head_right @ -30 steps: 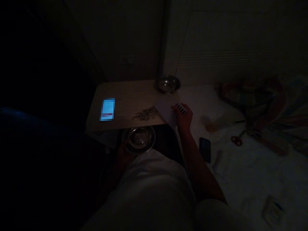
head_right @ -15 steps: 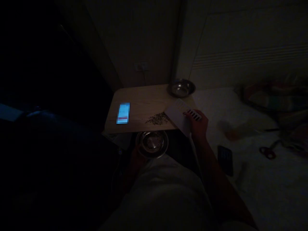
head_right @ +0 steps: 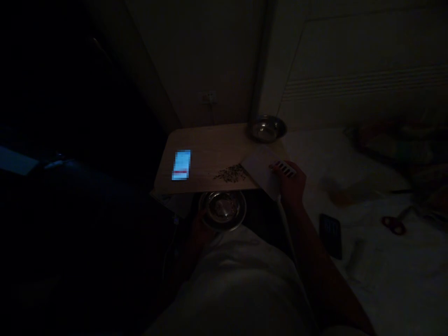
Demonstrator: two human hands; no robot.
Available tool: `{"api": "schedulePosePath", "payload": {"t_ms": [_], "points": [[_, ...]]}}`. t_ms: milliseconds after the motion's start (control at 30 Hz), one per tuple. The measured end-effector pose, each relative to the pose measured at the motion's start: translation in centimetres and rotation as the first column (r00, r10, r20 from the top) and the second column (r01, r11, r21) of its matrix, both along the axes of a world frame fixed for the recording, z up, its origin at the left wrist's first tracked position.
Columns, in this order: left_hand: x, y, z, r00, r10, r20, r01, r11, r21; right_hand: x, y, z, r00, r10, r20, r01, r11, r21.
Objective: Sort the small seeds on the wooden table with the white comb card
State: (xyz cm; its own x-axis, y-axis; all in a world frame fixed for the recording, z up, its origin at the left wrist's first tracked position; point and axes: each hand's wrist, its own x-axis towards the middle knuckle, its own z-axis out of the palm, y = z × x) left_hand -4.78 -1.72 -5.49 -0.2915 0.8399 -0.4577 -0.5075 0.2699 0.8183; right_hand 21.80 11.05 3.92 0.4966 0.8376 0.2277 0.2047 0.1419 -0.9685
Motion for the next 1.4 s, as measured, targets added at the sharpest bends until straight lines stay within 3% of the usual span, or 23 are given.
{"api": "schedulePosePath", "payload": {"t_ms": [300, 500, 767, 1033, 1400], "points": [[0.5, 0.2, 0.8, 0.967, 0.088, 0.237, -0.079, 0.996, -0.047, -0.9, -0.4, 0.9, 0.999, 0.029, -0.035, -0.030, 0.999, -0.032], [0.6, 2.1, 0.3, 0.878, 0.058, 0.476, 0.034, 0.983, -0.182, -2.6, -0.9, 1.6, 0.975, 0.224, 0.012, -0.222, 0.971, -0.095], [0.8, 2.2, 0.5, 0.829, 0.068, 0.555, 0.042, 0.982, -0.183, -4.3, -1.0, 0.8, 0.913, 0.406, 0.030, -0.395, 0.902, -0.174], [0.7, 2.1, 0.5, 0.840, 0.089, 0.536, 0.027, 0.978, -0.205, -3.9, 0.4, 0.5, 0.916, 0.398, 0.056, -0.388, 0.912, -0.136], [0.6, 2.4, 0.5, 0.823, 0.102, 0.559, 0.030, 0.975, -0.222, -2.6, 1.0, 0.8, 0.969, 0.228, 0.095, -0.220, 0.971, -0.089]]}}
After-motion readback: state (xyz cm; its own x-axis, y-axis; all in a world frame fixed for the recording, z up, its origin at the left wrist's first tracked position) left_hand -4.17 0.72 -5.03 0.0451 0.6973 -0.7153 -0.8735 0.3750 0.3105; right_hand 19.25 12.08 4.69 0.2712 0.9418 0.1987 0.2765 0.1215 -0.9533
